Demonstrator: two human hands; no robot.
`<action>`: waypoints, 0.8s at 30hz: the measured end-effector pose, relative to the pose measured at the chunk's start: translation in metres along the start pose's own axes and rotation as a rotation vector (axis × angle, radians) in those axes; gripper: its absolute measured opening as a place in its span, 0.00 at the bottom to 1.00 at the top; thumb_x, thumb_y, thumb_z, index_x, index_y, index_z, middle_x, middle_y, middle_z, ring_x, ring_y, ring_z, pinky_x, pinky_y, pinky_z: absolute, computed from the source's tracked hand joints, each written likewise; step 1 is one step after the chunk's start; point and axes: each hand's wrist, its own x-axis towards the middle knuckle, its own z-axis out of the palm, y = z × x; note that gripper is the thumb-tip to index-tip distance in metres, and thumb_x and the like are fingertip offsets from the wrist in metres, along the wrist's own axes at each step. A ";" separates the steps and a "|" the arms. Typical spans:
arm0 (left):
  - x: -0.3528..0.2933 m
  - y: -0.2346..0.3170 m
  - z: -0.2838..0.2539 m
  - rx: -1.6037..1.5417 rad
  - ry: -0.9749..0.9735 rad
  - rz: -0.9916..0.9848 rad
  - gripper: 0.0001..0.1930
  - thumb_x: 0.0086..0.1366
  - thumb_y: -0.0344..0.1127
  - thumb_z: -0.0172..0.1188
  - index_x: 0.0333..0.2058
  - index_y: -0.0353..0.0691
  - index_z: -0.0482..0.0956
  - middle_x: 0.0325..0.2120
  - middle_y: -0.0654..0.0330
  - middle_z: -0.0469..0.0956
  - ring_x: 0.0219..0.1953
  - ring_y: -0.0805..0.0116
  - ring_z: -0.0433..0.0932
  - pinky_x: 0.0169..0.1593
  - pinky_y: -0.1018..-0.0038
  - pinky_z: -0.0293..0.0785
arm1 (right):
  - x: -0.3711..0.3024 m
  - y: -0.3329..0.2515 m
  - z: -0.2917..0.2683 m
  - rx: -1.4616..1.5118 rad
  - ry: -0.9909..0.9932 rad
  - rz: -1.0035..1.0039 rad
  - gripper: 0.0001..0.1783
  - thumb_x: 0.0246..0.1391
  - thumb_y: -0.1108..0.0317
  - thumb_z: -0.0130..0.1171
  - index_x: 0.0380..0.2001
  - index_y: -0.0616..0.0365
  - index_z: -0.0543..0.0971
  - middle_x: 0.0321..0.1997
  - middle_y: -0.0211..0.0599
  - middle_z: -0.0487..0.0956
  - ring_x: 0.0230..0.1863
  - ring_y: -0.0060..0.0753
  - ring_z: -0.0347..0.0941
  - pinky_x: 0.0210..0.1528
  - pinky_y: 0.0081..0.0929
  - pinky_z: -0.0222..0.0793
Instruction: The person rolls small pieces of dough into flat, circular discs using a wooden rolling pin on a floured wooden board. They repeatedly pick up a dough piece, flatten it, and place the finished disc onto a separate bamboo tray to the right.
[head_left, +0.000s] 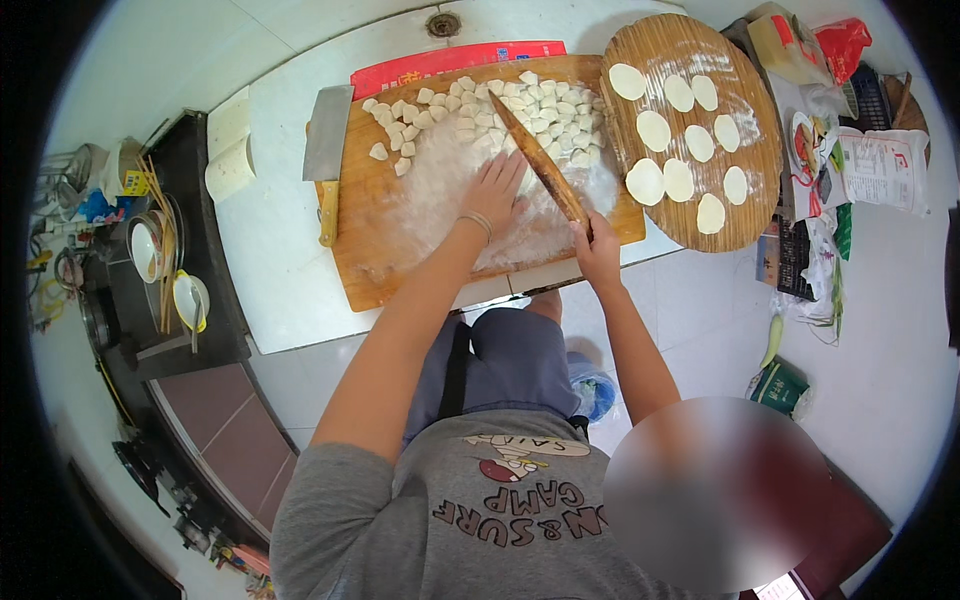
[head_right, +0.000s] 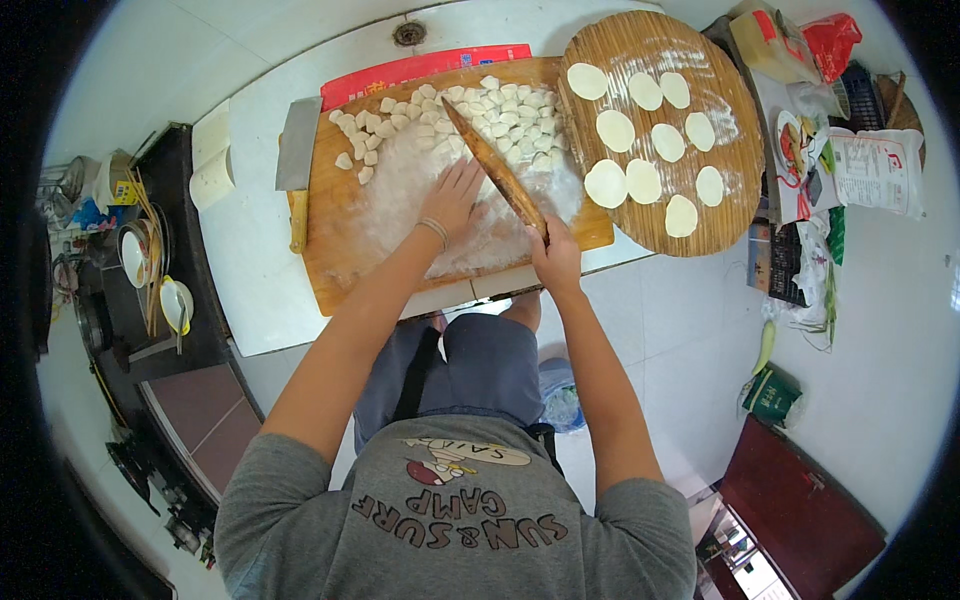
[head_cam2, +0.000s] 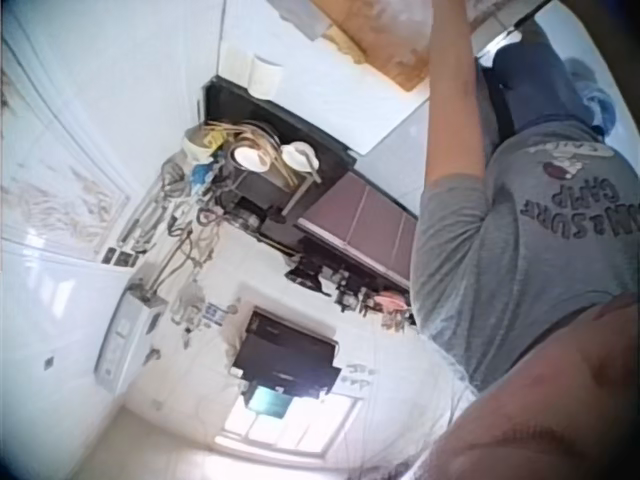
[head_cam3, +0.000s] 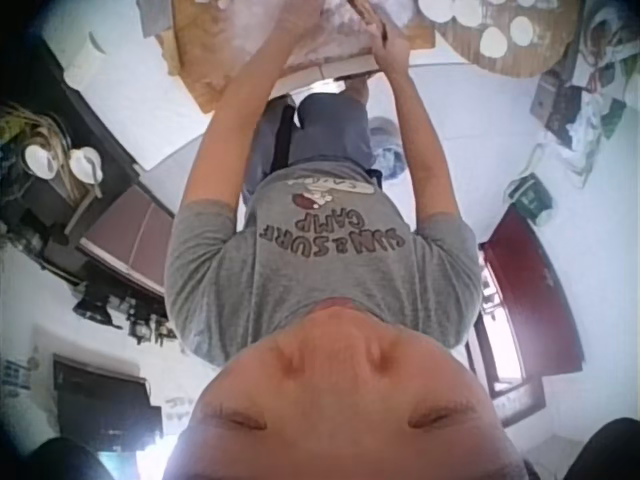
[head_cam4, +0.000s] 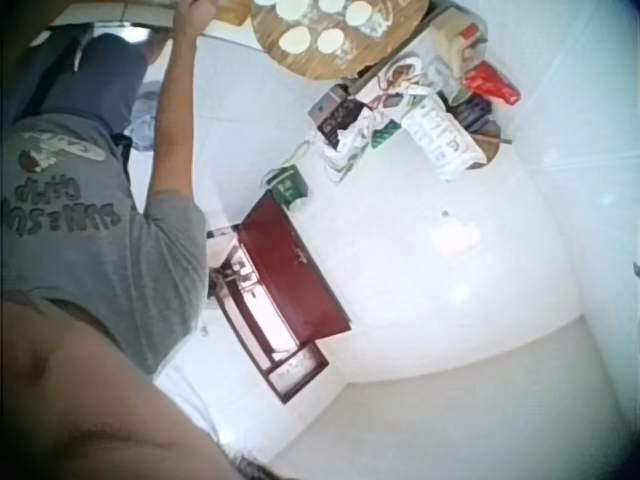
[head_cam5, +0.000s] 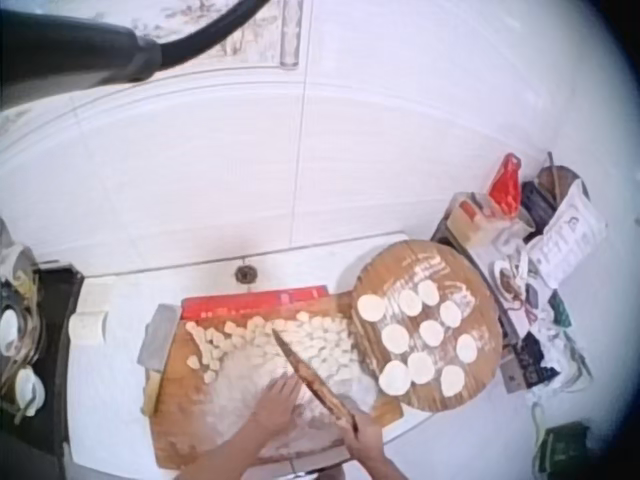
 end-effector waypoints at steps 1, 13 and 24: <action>-0.011 0.004 -0.002 0.009 -0.016 0.006 0.38 0.62 0.48 0.55 0.66 0.36 0.55 0.68 0.54 0.53 0.69 0.56 0.51 0.70 0.59 0.45 | -0.002 0.000 0.001 -0.016 0.006 -0.013 0.17 0.57 0.60 0.57 0.43 0.62 0.75 0.36 0.51 0.78 0.38 0.55 0.75 0.39 0.43 0.70; -0.154 -0.017 -0.036 -0.076 0.267 -0.293 0.39 0.64 0.50 0.52 0.68 0.37 0.51 0.70 0.48 0.46 0.71 0.47 0.45 0.70 0.54 0.41 | -0.011 0.003 0.015 -0.401 -0.328 -0.420 0.18 0.56 0.54 0.58 0.43 0.54 0.74 0.34 0.40 0.76 0.34 0.48 0.76 0.32 0.41 0.72; -0.142 -0.040 -0.041 0.022 0.170 -0.306 0.36 0.66 0.49 0.51 0.68 0.40 0.52 0.69 0.48 0.49 0.70 0.47 0.46 0.70 0.54 0.42 | 0.002 -0.010 0.048 -0.530 -0.030 -0.365 0.36 0.56 0.52 0.51 0.66 0.54 0.61 0.72 0.51 0.55 0.71 0.58 0.48 0.70 0.62 0.36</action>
